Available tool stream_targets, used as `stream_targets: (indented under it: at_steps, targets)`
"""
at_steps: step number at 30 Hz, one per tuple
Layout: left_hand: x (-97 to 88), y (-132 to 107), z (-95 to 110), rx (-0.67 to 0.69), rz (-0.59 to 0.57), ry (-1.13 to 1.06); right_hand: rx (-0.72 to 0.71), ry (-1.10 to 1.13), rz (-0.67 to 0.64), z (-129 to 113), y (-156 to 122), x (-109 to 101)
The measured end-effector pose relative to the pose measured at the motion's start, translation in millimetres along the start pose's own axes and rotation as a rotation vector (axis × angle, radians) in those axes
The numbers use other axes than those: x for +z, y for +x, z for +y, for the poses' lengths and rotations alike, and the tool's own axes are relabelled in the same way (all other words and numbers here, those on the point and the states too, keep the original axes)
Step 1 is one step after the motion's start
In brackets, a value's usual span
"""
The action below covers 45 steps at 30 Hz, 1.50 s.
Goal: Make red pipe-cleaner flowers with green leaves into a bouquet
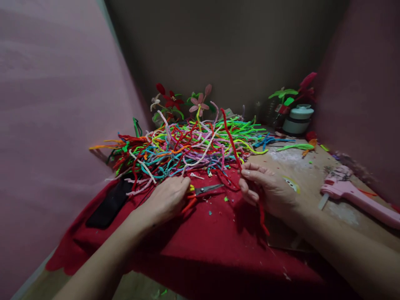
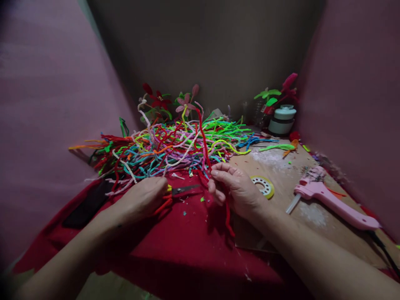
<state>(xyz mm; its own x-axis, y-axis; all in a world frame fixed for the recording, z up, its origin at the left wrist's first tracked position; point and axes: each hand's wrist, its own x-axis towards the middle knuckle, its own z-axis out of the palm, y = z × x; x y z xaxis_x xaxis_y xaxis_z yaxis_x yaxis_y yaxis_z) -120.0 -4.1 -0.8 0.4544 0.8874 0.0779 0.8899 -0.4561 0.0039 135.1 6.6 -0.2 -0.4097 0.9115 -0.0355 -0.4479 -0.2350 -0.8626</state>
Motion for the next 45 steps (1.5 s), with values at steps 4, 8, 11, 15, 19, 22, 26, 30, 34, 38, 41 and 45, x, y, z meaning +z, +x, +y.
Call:
stream_targets:
  at_steps: [4,8,11,15,19,22,26,30,34,38,41,45]
  targets:
    - [-2.7,-12.0,10.4,-0.125,0.063,0.041,-0.024,0.01,0.116,-0.5,1.6,0.2]
    - [-5.2,-12.2,37.6,-0.096,0.124,-0.003,-0.091,0.04,0.149,1.7,3.0,0.2]
    - [-3.4,-7.4,53.1,-0.121,0.157,-0.029,-0.095,0.059,0.151,4.0,4.3,-0.3]
    - [1.8,-1.4,60.5,-0.098,0.174,-0.013,-0.104,0.066,0.151,5.9,5.4,-0.8]
    - [5.7,2.7,61.8,-0.096,0.194,0.017,-0.122,0.018,0.121,7.1,4.2,-0.9]
    - [6.3,4.8,63.0,-0.115,0.192,0.053,-0.156,-0.032,0.11,7.5,2.3,-0.5]
    - [4.9,5.5,64.8,-0.119,0.194,0.11,-0.185,-0.084,0.13,5.7,-0.5,1.5]
    - [4.4,4.6,64.9,-0.088,0.267,0.183,-0.194,-0.108,0.147,4.3,-1.5,2.1]
    - [4.8,5.1,63.7,-0.023,0.376,0.276,-0.179,-0.081,0.14,6.1,-0.4,0.7]
    - [5.1,5.7,63.0,0.026,0.453,0.33,-0.168,-0.072,0.143,7.4,-0.4,-0.3]
    - [5.6,5.3,63.2,0.008,0.405,0.309,-0.179,-0.097,0.149,7.4,-1.0,-0.8]
    - [5.3,4.0,65.4,-0.051,0.254,0.25,-0.183,-0.092,0.164,7.7,-1.1,-1.3]
